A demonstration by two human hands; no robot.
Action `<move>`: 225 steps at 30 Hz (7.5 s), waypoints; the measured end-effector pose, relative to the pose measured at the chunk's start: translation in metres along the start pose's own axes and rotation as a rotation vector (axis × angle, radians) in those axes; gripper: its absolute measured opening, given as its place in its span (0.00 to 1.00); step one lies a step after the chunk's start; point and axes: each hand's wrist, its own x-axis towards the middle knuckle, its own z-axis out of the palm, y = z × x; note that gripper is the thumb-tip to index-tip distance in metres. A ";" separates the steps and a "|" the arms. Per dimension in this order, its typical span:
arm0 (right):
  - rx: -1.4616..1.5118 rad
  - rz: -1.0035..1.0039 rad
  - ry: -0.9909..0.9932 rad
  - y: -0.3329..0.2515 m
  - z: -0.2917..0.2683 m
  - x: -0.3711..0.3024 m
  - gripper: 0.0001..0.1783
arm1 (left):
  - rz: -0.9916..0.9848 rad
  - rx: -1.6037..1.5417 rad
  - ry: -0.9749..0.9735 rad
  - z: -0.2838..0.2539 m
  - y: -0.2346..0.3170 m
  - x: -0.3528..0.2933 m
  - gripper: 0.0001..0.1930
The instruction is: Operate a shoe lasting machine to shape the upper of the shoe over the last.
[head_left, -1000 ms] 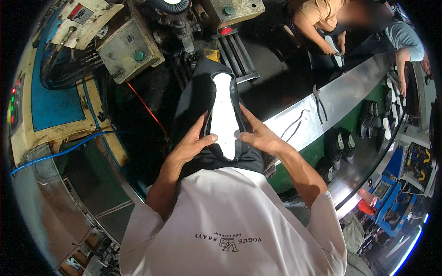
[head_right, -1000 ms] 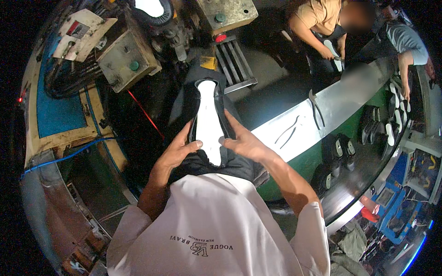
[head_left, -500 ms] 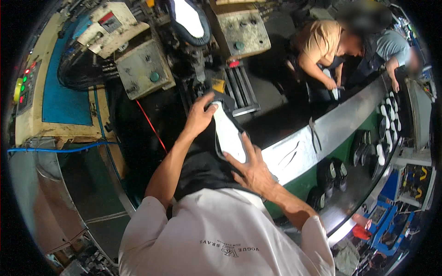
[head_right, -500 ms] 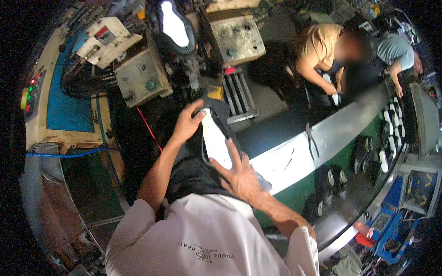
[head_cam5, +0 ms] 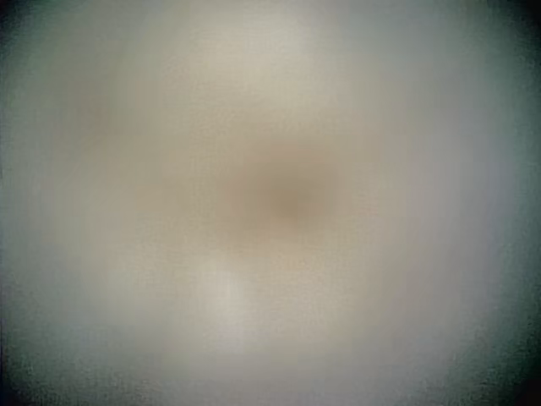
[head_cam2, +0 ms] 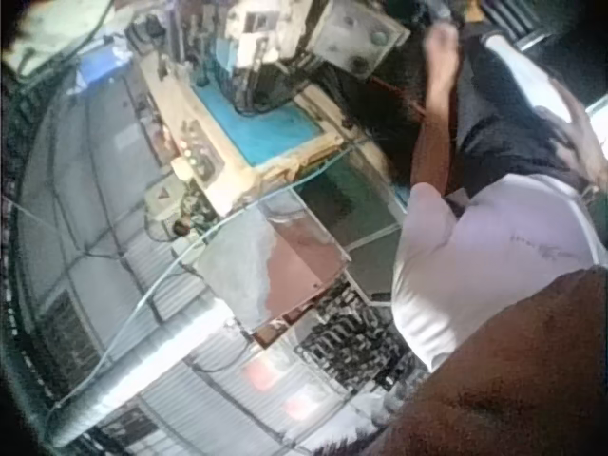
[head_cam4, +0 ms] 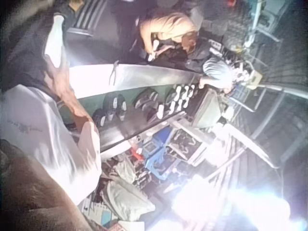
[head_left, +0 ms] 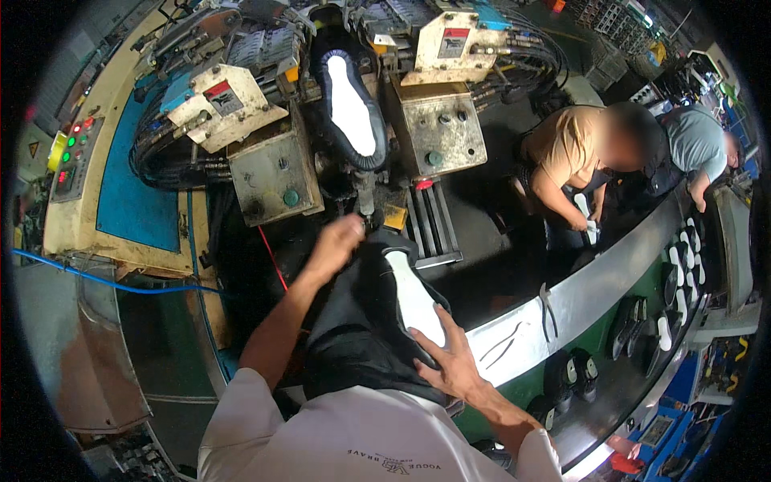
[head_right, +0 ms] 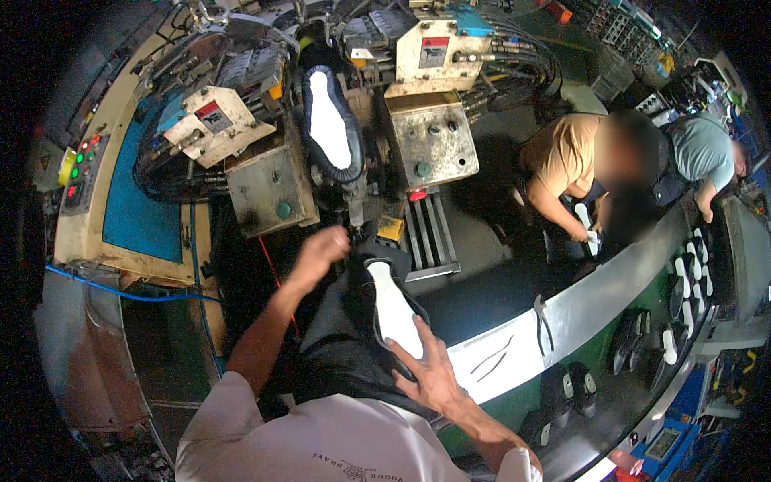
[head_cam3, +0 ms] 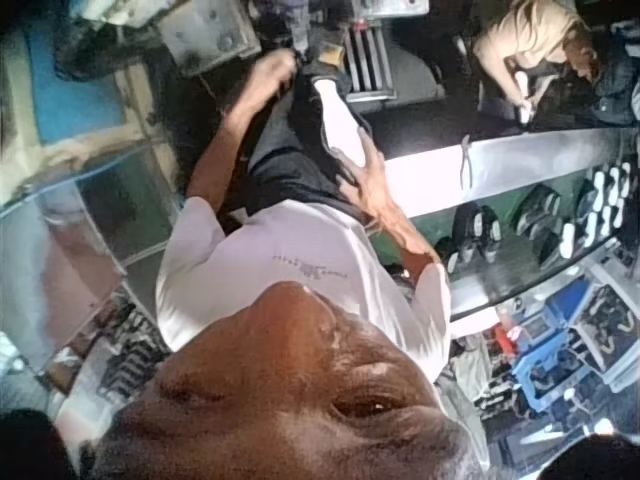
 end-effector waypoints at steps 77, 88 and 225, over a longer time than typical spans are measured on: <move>-0.556 -0.390 0.589 -0.064 -0.126 0.505 0.38 | -0.417 -1.148 0.020 -0.050 0.000 -0.133 0.39; -0.104 0.020 0.039 0.037 0.102 0.211 0.34 | -0.598 -0.874 0.725 -0.071 -0.046 -0.277 0.34; 0.614 -0.118 0.010 0.005 -0.014 0.100 0.54 | 0.447 -0.195 -0.429 0.043 0.049 -0.098 0.27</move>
